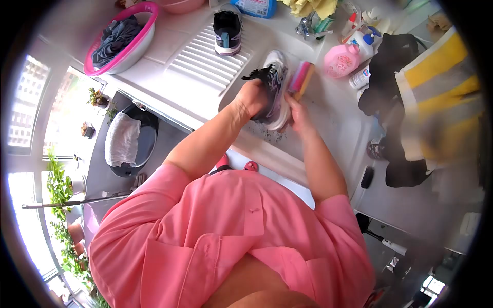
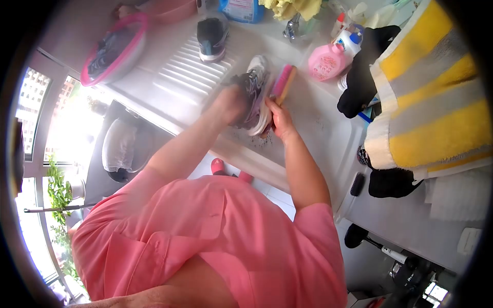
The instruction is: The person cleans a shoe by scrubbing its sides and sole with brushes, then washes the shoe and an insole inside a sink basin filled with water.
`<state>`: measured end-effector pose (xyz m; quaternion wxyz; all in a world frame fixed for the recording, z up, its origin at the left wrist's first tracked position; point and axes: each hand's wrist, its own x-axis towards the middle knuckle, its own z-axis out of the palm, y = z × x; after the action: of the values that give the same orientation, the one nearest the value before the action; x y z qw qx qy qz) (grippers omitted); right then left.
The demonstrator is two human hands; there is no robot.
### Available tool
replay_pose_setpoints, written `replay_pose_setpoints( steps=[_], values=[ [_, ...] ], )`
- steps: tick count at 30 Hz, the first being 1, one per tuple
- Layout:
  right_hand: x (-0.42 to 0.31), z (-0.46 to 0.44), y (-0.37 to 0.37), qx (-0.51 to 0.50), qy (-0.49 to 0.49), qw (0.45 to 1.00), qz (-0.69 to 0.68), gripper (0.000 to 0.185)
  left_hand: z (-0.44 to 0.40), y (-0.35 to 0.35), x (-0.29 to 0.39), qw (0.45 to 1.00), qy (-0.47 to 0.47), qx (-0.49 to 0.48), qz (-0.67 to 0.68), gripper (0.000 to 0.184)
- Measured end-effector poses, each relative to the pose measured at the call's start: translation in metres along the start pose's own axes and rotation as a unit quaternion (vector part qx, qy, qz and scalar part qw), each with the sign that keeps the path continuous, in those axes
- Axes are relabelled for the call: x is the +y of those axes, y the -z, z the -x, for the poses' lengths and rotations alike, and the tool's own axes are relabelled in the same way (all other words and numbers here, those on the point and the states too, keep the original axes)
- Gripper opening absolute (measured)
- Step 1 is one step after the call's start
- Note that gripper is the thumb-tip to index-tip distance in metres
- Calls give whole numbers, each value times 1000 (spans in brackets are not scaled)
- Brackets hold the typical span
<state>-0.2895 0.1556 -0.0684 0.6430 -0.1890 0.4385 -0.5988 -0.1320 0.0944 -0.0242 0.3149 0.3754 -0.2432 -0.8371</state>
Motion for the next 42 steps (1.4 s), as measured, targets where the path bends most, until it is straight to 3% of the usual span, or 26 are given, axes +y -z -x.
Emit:
replay_pose_setpoints(
  steps=[2,3,5,7,8,10,11,12,13,15,16,19,21,23,27,30,32,33,34,35,37,38,39,40,41,42],
  values=[
    [-2,-12,6,42,22,924,379,40,-15,1,-6,993,32,38,107,30],
    [-1,-7,6,47,21,925,377,40,-21,1,-10,988,41,57,136,32],
    [-2,6,0,154,126,777,597,55,-35,2,-14,981,51,89,167,37],
    [0,13,2,36,119,762,636,49,-49,2,-17,979,59,108,162,42],
    [6,17,-1,42,77,768,635,48,-57,3,-19,981,58,116,141,44],
    [14,5,-8,50,38,776,628,47,-127,78,-52,969,50,64,-234,40],
    [17,-10,-7,71,25,754,652,45,-149,103,-65,821,35,0,-570,38],
    [17,-28,-6,92,15,732,674,43,-129,92,-62,963,-10,5,-268,37],
    [16,-45,-5,93,14,735,671,43,-122,81,-55,962,-7,5,-272,37],
    [13,-84,-3,118,21,707,697,39,-114,65,-46,987,97,107,68,35],
    [17,-110,4,119,21,706,697,39,-78,32,-30,992,77,92,40,38],
    [36,-147,21,109,-90,649,747,37,-117,69,-50,994,76,66,54,33],
    [51,-114,11,83,-16,702,707,38,-112,66,-44,985,83,96,116,29],
    [35,-53,-17,57,-7,766,640,38,-88,38,-28,967,73,213,117,30],
    [42,-43,-8,90,10,773,628,39,-87,39,-32,962,48,222,150,30],
    [44,-114,7,66,41,756,651,40,-95,48,-36,972,45,180,145,33],
    [50,-158,26,82,43,655,750,38,-104,57,-42,983,63,146,92,35],
    [41,-145,17,83,40,657,748,38,-89,42,-32,978,97,183,26,39],
    [31,-128,11,39,36,676,735,35,-89,48,-42,962,45,174,-205,38],
    [20,-109,4,-6,35,690,723,33,-91,53,-50,894,-12,153,-422,37],
    [12,-80,4,-7,33,675,737,32,-92,51,-52,850,29,94,-517,34],
    [6,-70,3,-15,15,670,742,33,-95,52,-50,722,-33,-20,-690,33],
    [3,-63,5,-25,-5,665,747,33,-94,52,-50,551,-89,-133,-819,32],
    [12,-79,17,-24,-35,620,783,35,-102,63,-71,606,-223,-83,-759,28],
    [32,-104,33,-28,-34,620,784,35,-101,61,-70,606,-222,-78,-760,28],
    [59,-130,53,59,-10,675,735,38,-96,58,-70,565,-170,-99,-801,28]
  ],
)
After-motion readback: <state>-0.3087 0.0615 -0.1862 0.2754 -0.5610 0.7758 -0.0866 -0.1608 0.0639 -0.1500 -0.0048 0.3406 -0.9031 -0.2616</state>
